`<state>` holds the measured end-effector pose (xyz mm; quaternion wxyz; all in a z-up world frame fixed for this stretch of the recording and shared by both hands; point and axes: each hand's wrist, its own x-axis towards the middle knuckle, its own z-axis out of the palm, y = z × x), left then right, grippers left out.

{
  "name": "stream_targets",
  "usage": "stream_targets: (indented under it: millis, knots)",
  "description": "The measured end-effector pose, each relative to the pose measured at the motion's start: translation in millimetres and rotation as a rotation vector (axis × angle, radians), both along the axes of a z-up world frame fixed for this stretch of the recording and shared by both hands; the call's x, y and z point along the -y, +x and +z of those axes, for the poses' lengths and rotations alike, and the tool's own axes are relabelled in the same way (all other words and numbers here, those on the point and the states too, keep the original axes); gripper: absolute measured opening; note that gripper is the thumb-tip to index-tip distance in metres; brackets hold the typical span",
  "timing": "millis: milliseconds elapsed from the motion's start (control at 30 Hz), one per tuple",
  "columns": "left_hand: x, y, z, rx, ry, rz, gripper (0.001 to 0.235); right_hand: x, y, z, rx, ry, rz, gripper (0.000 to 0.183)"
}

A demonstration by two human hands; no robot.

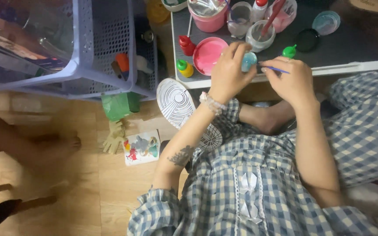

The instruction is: The person sits on the floor and mixes teal paint in a small container using a blue paintbrush. They add dark blue paint from a bottle into the container and continue stirring the mixture. The person also dips the brush into a water container to clean it before resuming mixing.

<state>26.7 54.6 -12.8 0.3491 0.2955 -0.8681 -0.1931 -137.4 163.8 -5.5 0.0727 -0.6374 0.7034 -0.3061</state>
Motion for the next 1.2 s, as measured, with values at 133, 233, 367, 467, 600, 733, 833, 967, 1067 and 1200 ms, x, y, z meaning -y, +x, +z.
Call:
stream_targets:
  millis: [133, 233, 367, 467, 600, 733, 833, 967, 1067, 1200]
  knots:
    - [2.7, -1.5, -56.0, 0.157, 0.052, 0.116, 0.072, 0.5, -1.2, -12.3, 0.011, 0.002, -0.04, 0.016]
    - [5.7, -7.1, -61.1, 0.289, 0.125, 0.122, 0.086, -0.5, -1.9, -10.4, -0.013, 0.021, -0.055, 0.016]
    - [9.6, -12.8, -67.4, 0.386, 0.173, 0.13, 0.09, -1.4, -1.5, -8.9, 0.024, 0.02, -0.056, 0.016]
    - [8.9, -13.5, -68.2, 0.378, 0.154, 0.131, 0.087, -1.3, -3.3, -10.6, 0.002, 0.002, -0.046, 0.015]
    - [8.6, -12.3, -73.6, 0.309, 0.082, 0.151, 0.081, 0.3, -3.8, -9.4, -0.02, -0.024, -0.01, 0.015]
    - [-5.9, 7.1, -45.2, 0.211, 0.061, 0.189, 0.084, -1.8, 0.5, 1.3, 0.019, -0.077, 0.029, 0.016]
    - [-24.1, 32.8, -14.3, 0.038, 0.232, 0.149, 0.078, -6.0, 9.5, 9.7, 0.209, -0.102, 0.031, 0.017]
    - [-50.7, 79.7, 28.1, -0.233, 0.382, 0.121, 0.075, -18.0, 33.1, 43.5, 0.418, -0.215, 0.131, 0.004]
    - [-66.1, 111.1, 53.4, -0.226, 0.353, 0.089, 0.072, -26.6, 50.5, 69.7, 0.31, -0.241, 0.229, 0.006]
    - [-80.6, 133.3, 97.4, -0.25, 0.387, 0.052, 0.062, -34.0, 76.7, 100.3, 0.413, -0.211, 0.418, 0.01]
